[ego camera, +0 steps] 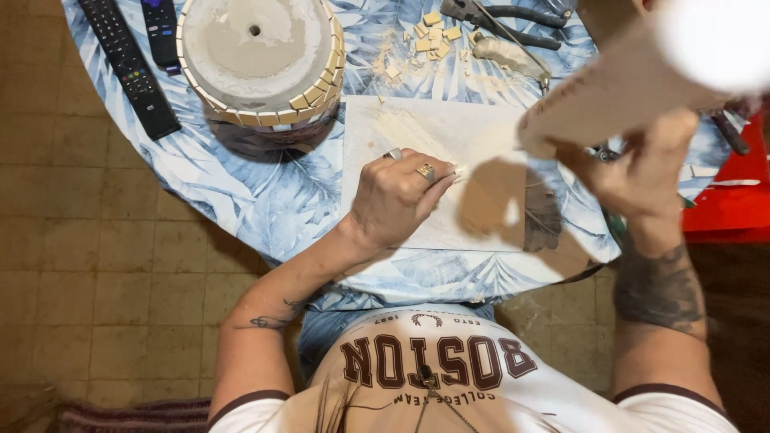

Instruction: Decorating the rim of a cylindrical object by gluing small wooden tiles onto it

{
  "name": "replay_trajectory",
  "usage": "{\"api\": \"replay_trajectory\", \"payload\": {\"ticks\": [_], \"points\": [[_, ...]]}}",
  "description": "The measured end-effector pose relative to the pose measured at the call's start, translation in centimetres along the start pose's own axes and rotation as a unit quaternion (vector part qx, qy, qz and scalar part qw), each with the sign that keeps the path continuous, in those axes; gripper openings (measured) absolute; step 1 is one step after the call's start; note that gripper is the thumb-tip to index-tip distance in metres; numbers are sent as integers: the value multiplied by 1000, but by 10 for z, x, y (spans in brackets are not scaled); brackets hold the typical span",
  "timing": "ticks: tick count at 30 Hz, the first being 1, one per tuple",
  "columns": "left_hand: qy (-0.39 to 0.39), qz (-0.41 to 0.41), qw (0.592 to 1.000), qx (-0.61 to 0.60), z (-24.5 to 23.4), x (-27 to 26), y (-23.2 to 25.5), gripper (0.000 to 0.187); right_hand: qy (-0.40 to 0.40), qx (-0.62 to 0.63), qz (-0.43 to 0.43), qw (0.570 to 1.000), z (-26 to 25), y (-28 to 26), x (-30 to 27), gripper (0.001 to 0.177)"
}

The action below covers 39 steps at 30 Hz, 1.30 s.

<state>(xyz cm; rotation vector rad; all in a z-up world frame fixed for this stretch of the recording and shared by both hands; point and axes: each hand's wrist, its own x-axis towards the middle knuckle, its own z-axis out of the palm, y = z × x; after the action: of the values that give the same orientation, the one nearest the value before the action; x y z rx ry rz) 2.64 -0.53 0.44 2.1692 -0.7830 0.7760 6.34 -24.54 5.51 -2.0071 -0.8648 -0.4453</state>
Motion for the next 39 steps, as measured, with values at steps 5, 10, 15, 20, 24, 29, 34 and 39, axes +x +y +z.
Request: {"api": "replay_trajectory", "payload": {"ticks": [5,10,15,20,24,29,34,39], "points": [[-46,-205,935,-285,-28,0,2,5,-157,-572,125,796,-30,57,-5,46],[-59,-337,864,-369,-48,-7,-7,15,-232,-605,228,727,-28,104,-14,40],[-76,-403,805,-428,-60,-12,-22,20,-139,-600,71,785,18,60,12,42],[-29,-388,804,-450,-75,-11,-23,16,-91,10,-154,984,110,34,17,15],[-21,-387,815,-430,-87,-13,-28,16,-79,71,-216,971,135,-14,54,3],[-29,-382,837,-391,-98,-15,-36,16,-79,110,-261,956,154,-17,72,5],[69,-328,891,-306,-94,-24,-42,11,-59,127,-285,948,171,-9,85,4],[202,-184,961,42,-81,-49,-58,10,-7,100,-315,944,189,1,94,5]]}}
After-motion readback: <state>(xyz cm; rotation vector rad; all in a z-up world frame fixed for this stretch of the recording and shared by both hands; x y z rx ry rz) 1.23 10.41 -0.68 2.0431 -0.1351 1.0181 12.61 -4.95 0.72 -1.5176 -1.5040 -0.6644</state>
